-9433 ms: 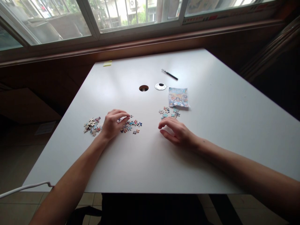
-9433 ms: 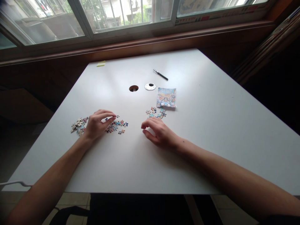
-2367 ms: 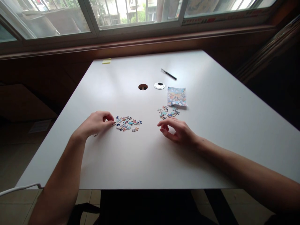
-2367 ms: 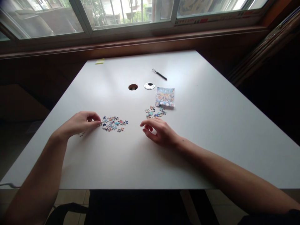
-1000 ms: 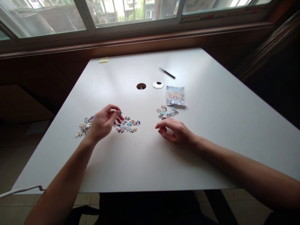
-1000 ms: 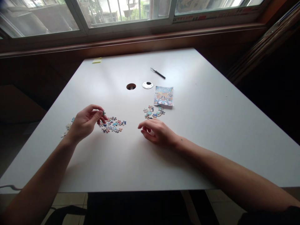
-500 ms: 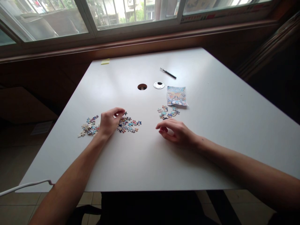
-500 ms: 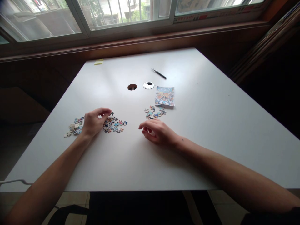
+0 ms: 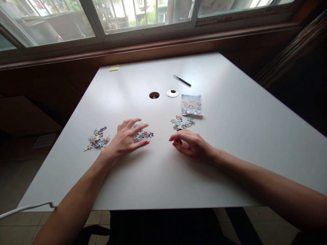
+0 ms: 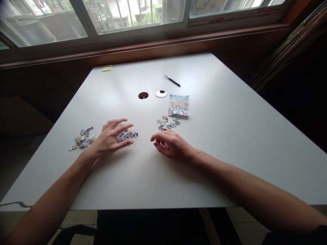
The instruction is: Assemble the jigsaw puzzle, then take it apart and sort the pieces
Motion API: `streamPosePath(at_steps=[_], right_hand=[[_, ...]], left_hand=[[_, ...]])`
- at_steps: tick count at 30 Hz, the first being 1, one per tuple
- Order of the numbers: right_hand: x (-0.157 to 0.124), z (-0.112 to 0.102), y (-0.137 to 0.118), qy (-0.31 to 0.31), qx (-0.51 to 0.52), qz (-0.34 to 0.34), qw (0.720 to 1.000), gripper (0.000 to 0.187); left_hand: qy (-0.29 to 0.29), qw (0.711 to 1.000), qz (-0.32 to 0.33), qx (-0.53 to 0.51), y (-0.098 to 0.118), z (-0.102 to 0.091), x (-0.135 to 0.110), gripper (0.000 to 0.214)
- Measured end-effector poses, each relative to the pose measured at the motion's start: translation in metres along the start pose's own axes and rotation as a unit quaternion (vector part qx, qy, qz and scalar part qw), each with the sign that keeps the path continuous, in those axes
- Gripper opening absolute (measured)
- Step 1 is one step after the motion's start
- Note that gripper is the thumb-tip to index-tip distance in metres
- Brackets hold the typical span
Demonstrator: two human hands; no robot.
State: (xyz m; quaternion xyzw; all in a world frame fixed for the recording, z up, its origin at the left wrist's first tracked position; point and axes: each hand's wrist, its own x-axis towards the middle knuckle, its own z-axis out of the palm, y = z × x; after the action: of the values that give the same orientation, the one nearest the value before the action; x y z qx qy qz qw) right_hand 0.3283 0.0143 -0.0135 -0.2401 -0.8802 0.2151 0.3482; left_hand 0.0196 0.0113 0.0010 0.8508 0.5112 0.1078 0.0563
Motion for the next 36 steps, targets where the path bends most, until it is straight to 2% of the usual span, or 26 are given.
streamPosePath(at_steps=[4,7,14,19,22,24,25,27,29,32,36], right_hand=[[0.000,0.000,0.000,0.000,0.000,0.002,1.000,0.014],[0.000,0.000,0.000,-0.001,0.000,0.001,1.000,0.014],[0.001,-0.001,-0.001,-0.003,-0.004,-0.002,1.000,0.015],[0.001,-0.002,-0.001,-0.002,-0.006,-0.004,1.000,0.015],[0.000,-0.002,-0.001,0.000,-0.006,-0.004,1.000,0.015],[0.000,-0.002,0.000,-0.001,-0.006,-0.005,1.000,0.014],[-0.001,-0.001,0.000,-0.002,-0.007,-0.005,1.000,0.014],[-0.001,-0.001,0.001,-0.003,-0.008,-0.004,1.000,0.014],[-0.001,0.000,0.001,-0.004,-0.008,-0.002,1.000,0.014],[-0.001,-0.001,0.001,-0.003,-0.009,-0.003,1.000,0.014],[0.000,-0.002,0.000,-0.003,-0.016,-0.005,1.000,0.014]], left_hand=[[-0.075,0.996,0.047,0.017,0.004,-0.001,-0.002,0.057],[-0.092,0.995,0.043,0.007,0.002,-0.003,-0.004,0.054],[-0.079,0.995,0.065,-0.020,0.000,-0.006,-0.006,0.047],[-0.029,0.996,0.060,-0.062,-0.008,-0.013,-0.007,0.051],[0.070,0.997,-0.017,-0.024,-0.031,-0.023,-0.012,0.044],[0.124,0.983,-0.120,0.054,-0.052,-0.030,-0.019,0.038],[0.134,0.971,-0.171,0.097,-0.062,-0.033,-0.023,0.035],[0.113,0.954,-0.241,0.135,-0.078,-0.037,-0.031,0.033],[0.073,0.949,-0.279,0.129,-0.086,-0.040,-0.036,0.029],[0.045,0.947,-0.300,0.107,-0.090,-0.040,-0.038,0.017],[0.062,0.946,-0.303,0.096,-0.094,-0.036,-0.037,0.011]])
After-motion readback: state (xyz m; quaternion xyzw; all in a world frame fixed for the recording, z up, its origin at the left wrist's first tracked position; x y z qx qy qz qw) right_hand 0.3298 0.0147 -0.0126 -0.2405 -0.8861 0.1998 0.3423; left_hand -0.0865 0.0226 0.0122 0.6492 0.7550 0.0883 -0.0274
